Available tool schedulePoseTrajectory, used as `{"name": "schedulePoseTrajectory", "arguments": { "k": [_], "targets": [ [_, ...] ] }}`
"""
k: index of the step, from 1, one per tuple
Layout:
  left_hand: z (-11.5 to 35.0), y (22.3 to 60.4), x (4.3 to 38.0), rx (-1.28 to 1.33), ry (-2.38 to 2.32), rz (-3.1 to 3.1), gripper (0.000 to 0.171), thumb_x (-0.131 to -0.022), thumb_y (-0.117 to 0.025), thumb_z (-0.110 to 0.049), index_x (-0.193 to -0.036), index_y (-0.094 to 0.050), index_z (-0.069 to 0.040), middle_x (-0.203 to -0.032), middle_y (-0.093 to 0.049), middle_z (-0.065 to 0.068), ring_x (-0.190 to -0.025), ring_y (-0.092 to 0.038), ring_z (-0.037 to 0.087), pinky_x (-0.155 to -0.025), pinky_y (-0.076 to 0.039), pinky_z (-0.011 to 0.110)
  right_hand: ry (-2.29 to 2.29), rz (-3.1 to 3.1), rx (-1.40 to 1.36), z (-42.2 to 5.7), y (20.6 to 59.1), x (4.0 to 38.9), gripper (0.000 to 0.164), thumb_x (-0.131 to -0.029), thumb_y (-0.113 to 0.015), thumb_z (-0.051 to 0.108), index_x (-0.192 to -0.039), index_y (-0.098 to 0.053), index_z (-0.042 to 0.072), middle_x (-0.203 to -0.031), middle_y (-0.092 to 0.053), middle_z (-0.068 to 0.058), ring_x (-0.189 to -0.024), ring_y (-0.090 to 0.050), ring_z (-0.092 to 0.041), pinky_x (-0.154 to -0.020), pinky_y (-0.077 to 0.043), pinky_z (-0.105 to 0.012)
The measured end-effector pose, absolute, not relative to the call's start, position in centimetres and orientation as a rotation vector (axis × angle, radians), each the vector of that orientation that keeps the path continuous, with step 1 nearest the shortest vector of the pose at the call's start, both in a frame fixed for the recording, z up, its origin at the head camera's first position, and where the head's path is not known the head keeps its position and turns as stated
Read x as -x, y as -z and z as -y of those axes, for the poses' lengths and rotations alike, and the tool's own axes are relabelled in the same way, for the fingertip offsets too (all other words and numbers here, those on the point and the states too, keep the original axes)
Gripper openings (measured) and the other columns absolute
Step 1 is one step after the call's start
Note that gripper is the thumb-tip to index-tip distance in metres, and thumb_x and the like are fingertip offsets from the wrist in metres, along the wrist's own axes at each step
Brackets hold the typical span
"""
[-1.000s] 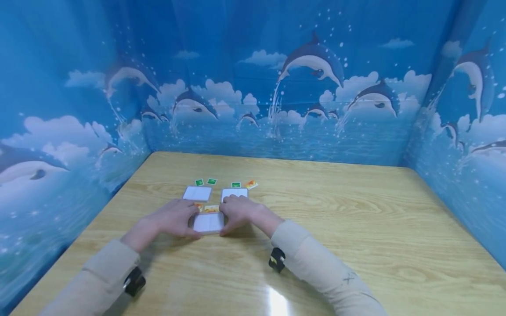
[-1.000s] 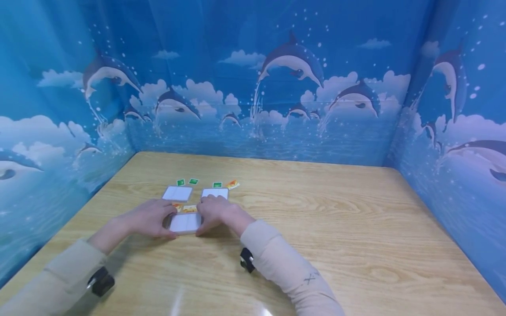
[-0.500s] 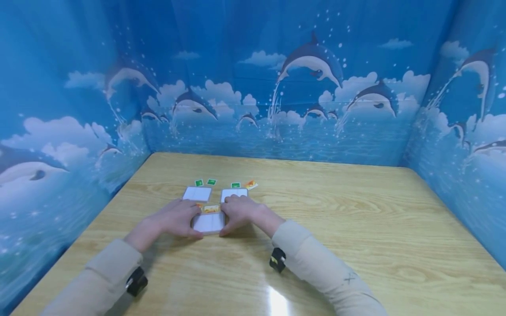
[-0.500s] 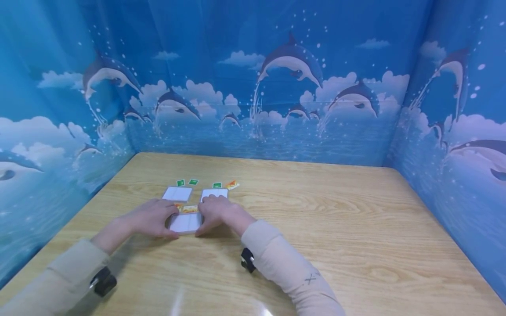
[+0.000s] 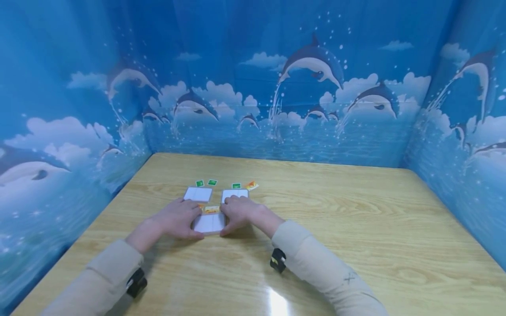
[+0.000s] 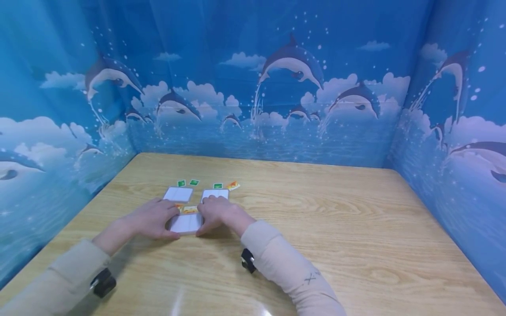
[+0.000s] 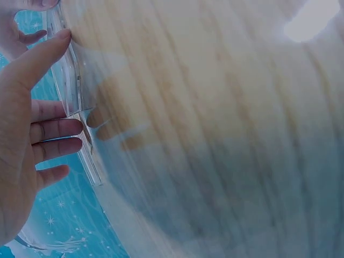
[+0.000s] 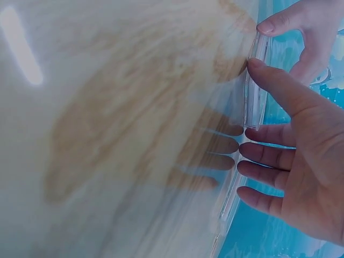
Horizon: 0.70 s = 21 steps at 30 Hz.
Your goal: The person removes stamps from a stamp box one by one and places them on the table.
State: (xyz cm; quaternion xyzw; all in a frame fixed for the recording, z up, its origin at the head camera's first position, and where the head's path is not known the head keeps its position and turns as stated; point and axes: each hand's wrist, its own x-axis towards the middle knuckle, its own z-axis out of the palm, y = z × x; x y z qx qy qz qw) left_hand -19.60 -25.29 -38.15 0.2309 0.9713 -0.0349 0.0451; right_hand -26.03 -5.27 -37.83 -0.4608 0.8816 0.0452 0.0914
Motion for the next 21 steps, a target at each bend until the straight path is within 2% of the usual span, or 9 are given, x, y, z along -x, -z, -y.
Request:
{"name": "schedulePoseTrajectory", "arguments": {
  "k": [7,21],
  "targets": [
    [25.31,38.14,19.47,-0.773,0.182,-2.973,0.064,-0.079,-0.058,-0.063,-0.112,-0.06,-0.008,-0.121,-0.056,0.012,-0.116,-0.048,0.029,-0.102,-0.03,0.054,-0.136,-2.618,1.36,5.27,37.68,25.91,0.062,-0.075,-0.065,0.06,-0.118,-0.057,0.015,-0.107,-0.054,0.001,-0.089,-0.045,-0.009,-0.074,-0.042,-0.024],
    [25.5,38.56,19.38,-0.805,0.234,-2.99,0.067,-0.08,-0.054,-0.064,-0.117,-0.058,-0.008,-0.123,-0.054,0.012,-0.119,-0.046,0.031,-0.103,-0.028,0.055,-0.221,-2.642,1.423,5.37,37.74,25.78,0.066,-0.074,-0.063,0.064,-0.119,-0.056,0.016,-0.105,-0.054,0.003,-0.089,-0.045,-0.009,-0.074,-0.041,-0.024]
  ]
}}
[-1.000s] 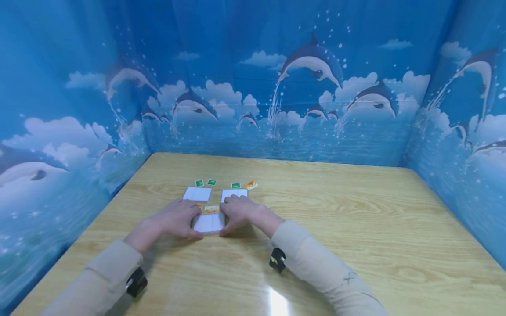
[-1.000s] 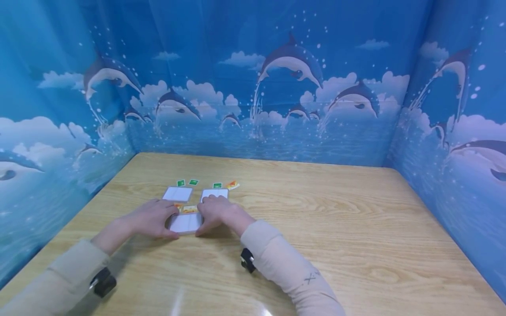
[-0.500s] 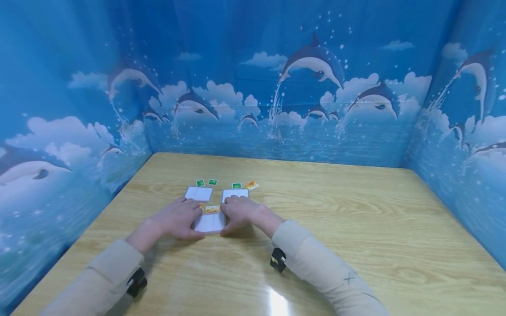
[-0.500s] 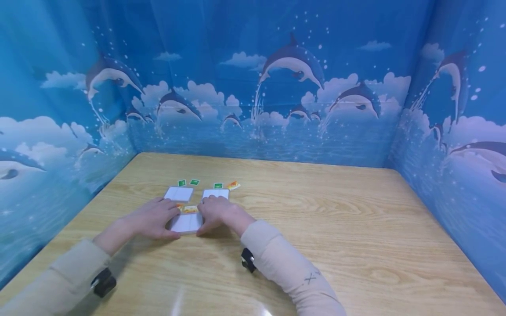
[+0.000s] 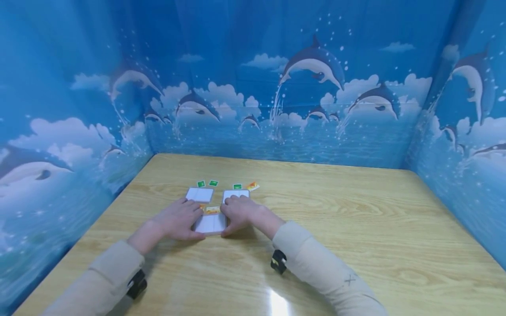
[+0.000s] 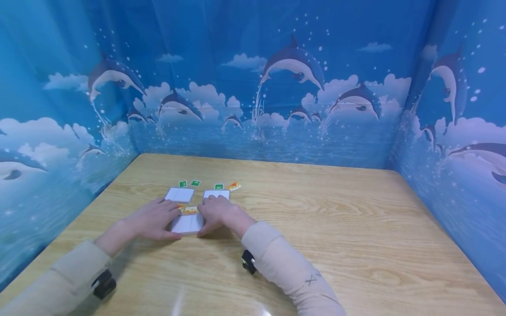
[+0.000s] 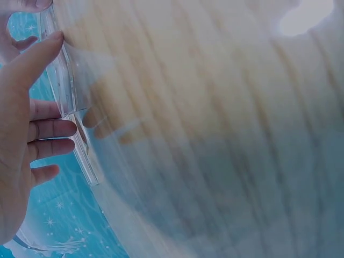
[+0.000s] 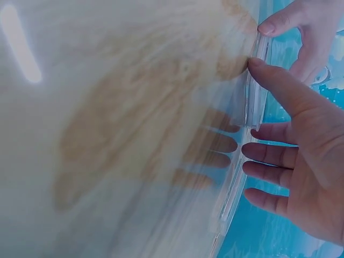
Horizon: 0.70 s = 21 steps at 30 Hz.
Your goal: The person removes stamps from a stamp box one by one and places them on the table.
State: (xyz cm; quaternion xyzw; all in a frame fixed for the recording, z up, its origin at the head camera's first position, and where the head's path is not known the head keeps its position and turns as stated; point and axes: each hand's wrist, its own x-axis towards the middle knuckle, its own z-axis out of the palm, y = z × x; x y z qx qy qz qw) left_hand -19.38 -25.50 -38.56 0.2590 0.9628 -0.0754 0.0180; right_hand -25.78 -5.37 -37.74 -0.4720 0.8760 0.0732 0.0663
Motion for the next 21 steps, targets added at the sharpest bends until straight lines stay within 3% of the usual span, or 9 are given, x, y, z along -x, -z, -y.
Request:
{"name": "schedulePoseTrajectory", "arguments": {
  "k": [14,21],
  "targets": [
    [25.18,38.47,19.23,-0.792,0.233,-2.982,0.063,-0.081,-0.055,-0.062,-0.114,-0.059,-0.009,-0.121,-0.056,0.011,-0.117,-0.048,0.029,-0.102,-0.03,0.054,-0.185,-2.622,1.392,5.38,37.64,25.21,0.067,-0.077,-0.064,0.059,-0.125,-0.053,0.013,-0.111,-0.054,-0.001,-0.092,-0.047,-0.01,-0.076,-0.044,-0.024],
    [24.88,38.24,19.38,-0.833,0.309,-2.98,0.057,-0.08,-0.055,-0.062,-0.103,-0.062,-0.011,-0.11,-0.059,0.01,-0.11,-0.052,0.027,-0.1,-0.033,0.053,-0.167,-2.619,1.38,5.38,37.58,25.31,0.068,-0.075,-0.066,0.058,-0.125,-0.053,0.013,-0.111,-0.055,-0.001,-0.094,-0.049,-0.011,-0.077,-0.044,-0.024]
  ]
}}
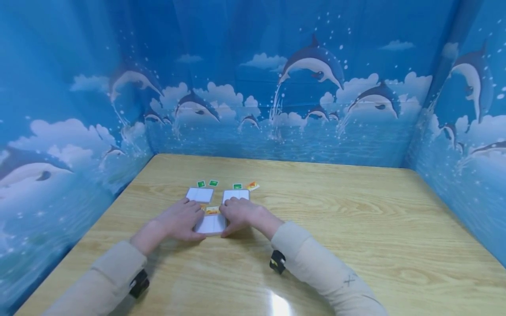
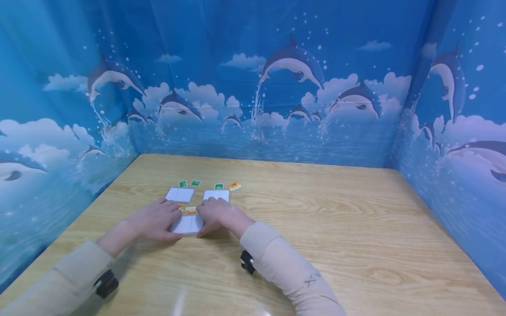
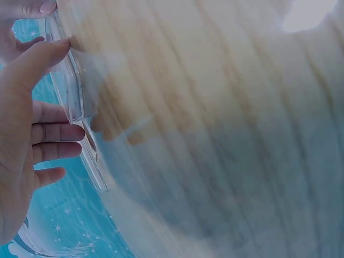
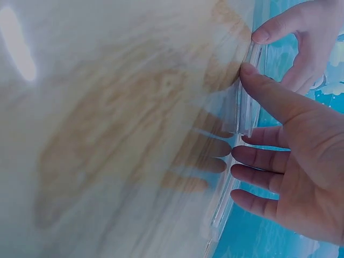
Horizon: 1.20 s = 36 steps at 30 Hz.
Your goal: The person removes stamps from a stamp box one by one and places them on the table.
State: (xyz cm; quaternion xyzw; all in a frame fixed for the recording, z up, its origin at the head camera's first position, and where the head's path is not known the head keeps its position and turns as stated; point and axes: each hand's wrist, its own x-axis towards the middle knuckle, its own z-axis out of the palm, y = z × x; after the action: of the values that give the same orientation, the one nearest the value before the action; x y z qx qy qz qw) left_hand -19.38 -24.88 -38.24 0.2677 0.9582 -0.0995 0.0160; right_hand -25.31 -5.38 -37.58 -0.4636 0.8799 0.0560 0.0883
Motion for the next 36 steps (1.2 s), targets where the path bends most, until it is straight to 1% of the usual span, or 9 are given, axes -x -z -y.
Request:
{"name": "schedulePoseTrajectory", "arguments": {
  "k": [3,6,11,14,19,23,26,29,36],
  "targets": [
    [24.9,38.2,19.4,-0.853,0.345,-2.98,0.057,-0.081,-0.054,-0.063,-0.103,-0.061,-0.011,-0.109,-0.059,0.009,-0.108,-0.052,0.027,-0.099,-0.034,0.052,-0.178,-2.625,1.388,5.4,37.6,25.4,0.068,-0.075,-0.066,0.058,-0.124,-0.053,0.013,-0.11,-0.055,-0.001,-0.093,-0.048,-0.011,-0.076,-0.044,-0.024],
    [25.0,38.1,19.4,-0.865,0.352,-2.982,0.059,-0.081,-0.053,-0.063,-0.105,-0.061,-0.009,-0.111,-0.059,0.011,-0.109,-0.052,0.029,-0.099,-0.034,0.053,-0.202,-2.637,1.393,5.4,37.7,25.5,0.068,-0.075,-0.065,0.06,-0.123,-0.054,0.013,-0.108,-0.056,0.0,-0.091,-0.048,-0.01,-0.074,-0.043,-0.023],
    [25.0,38.1,19.3,-0.83,0.338,-2.977,0.064,-0.081,-0.052,-0.064,-0.112,-0.06,-0.007,-0.119,-0.057,0.014,-0.115,-0.049,0.031,-0.102,-0.029,0.056,-0.276,-2.673,1.404,5.4,38.0,25.6,0.073,-0.073,-0.062,0.065,-0.123,-0.054,0.012,-0.107,-0.056,0.0,-0.089,-0.047,-0.011,-0.071,-0.041,-0.024],
    [24.9,38.1,19.3,-0.802,0.33,-2.967,0.07,-0.081,-0.051,-0.065,-0.117,-0.058,-0.006,-0.123,-0.055,0.015,-0.118,-0.047,0.032,-0.103,-0.027,0.057,-0.3,-2.688,1.402,5.4,38.1,25.5,0.076,-0.072,-0.061,0.067,-0.124,-0.054,0.012,-0.108,-0.057,-0.001,-0.091,-0.047,-0.012,-0.072,-0.042,-0.025],
    [25.0,38.1,19.4,-0.789,0.322,-2.973,0.079,-0.08,-0.048,-0.069,-0.124,-0.054,-0.004,-0.126,-0.053,0.016,-0.12,-0.045,0.033,-0.103,-0.026,0.058,-0.34,-2.704,1.396,5.2,38.0,25.5,0.084,-0.07,-0.06,0.071,-0.129,-0.05,0.012,-0.113,-0.056,-0.002,-0.097,-0.049,-0.013,-0.078,-0.043,-0.027],
    [25.1,38.1,19.5,-0.781,0.333,-2.999,0.084,-0.079,-0.044,-0.073,-0.127,-0.053,-0.005,-0.128,-0.052,0.015,-0.122,-0.044,0.034,-0.104,-0.025,0.058,-0.381,-2.734,1.406,5.0,38.0,25.6,0.089,-0.069,-0.058,0.074,-0.132,-0.048,0.012,-0.117,-0.056,-0.004,-0.102,-0.049,-0.016,-0.086,-0.044,-0.033],
    [25.1,38.0,19.6,-0.807,0.361,-3.02,0.085,-0.079,-0.042,-0.074,-0.127,-0.052,-0.005,-0.128,-0.053,0.016,-0.121,-0.045,0.034,-0.104,-0.025,0.057,-0.403,-2.755,1.421,4.8,37.9,25.5,0.09,-0.069,-0.056,0.076,-0.132,-0.048,0.012,-0.12,-0.055,-0.004,-0.106,-0.049,-0.017,-0.092,-0.042,-0.036],
    [25.1,37.8,19.7,-0.856,0.379,-3.047,0.084,-0.081,-0.042,-0.073,-0.127,-0.052,-0.003,-0.125,-0.054,0.017,-0.118,-0.046,0.035,-0.103,-0.027,0.057,-0.424,-2.775,1.437,4.6,37.8,25.5,0.091,-0.07,-0.052,0.078,-0.133,-0.047,0.012,-0.122,-0.054,-0.005,-0.109,-0.048,-0.019,-0.094,-0.041,-0.038],
    [24.9,37.5,20.1,-0.909,0.409,-3.117,0.077,-0.084,-0.043,-0.067,-0.123,-0.055,-0.002,-0.121,-0.056,0.017,-0.114,-0.049,0.035,-0.101,-0.03,0.056,-0.469,-2.838,1.427,3.9,37.6,25.9,0.09,-0.073,-0.046,0.079,-0.134,-0.045,0.013,-0.126,-0.051,-0.007,-0.114,-0.046,-0.022,-0.096,-0.039,-0.043]
  ]
}}
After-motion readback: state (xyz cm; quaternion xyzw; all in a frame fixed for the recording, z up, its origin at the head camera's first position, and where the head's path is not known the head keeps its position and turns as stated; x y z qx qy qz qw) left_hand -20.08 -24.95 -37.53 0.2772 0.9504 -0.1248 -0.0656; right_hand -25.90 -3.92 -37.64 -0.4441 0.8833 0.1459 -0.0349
